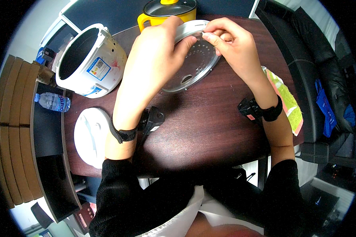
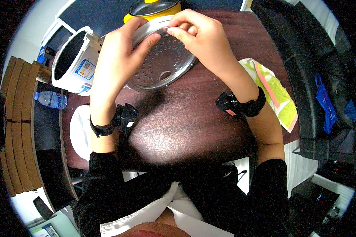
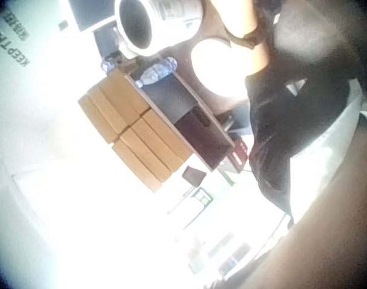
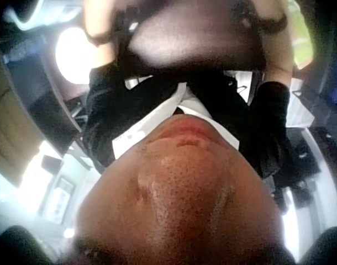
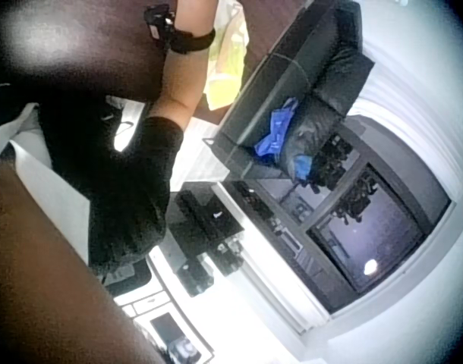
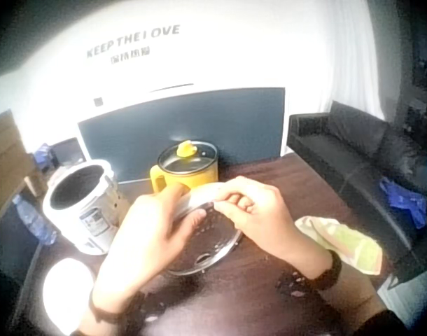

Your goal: The person manipulates a circular metal steamer tray, repeatedly pressing and prying its rim with fingers and a screwdriver. The person rotates the tray and works on different sections of the rim, occasionally flipping the tray over.

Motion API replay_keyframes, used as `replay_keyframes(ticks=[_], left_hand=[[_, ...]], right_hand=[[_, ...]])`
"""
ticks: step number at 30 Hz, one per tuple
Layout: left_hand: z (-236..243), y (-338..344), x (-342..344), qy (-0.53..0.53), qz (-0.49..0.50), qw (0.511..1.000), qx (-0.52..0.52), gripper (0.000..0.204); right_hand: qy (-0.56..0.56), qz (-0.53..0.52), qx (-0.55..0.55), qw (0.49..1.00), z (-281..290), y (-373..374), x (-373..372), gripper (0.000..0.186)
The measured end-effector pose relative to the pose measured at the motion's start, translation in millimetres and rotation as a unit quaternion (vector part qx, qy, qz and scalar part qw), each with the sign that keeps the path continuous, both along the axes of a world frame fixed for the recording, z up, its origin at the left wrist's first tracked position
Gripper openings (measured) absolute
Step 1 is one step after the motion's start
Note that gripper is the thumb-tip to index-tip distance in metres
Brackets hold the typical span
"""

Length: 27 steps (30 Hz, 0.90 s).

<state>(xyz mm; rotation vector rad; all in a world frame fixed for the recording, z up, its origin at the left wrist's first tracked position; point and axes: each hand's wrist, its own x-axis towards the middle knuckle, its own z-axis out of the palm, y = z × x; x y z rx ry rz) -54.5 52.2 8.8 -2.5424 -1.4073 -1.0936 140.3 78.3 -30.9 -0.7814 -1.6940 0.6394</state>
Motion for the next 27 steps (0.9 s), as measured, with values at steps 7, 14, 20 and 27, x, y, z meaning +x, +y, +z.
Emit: replay_keyframes(ticks=[7,14,20,27], left_hand=[[-4,0,4,-0.002,-0.006,0.999,0.032,0.03],[-8,-5,12,-0.007,-0.024,0.999,0.033,0.032],[-9,-8,16,-0.01,-0.02,0.999,0.032,0.032],[-9,-9,18,0.006,-0.013,0.999,0.038,0.029]], right_hand=[[-0.129,-0.111,0.161,0.972,0,-4,-1,0.009],[-0.218,-0.193,0.221,0.931,4,-14,-1,0.009],[-0.244,-0.228,0.247,0.91,2,-17,-3,0.009],[-0.253,-0.231,0.231,0.911,2,-21,-6,0.011]])
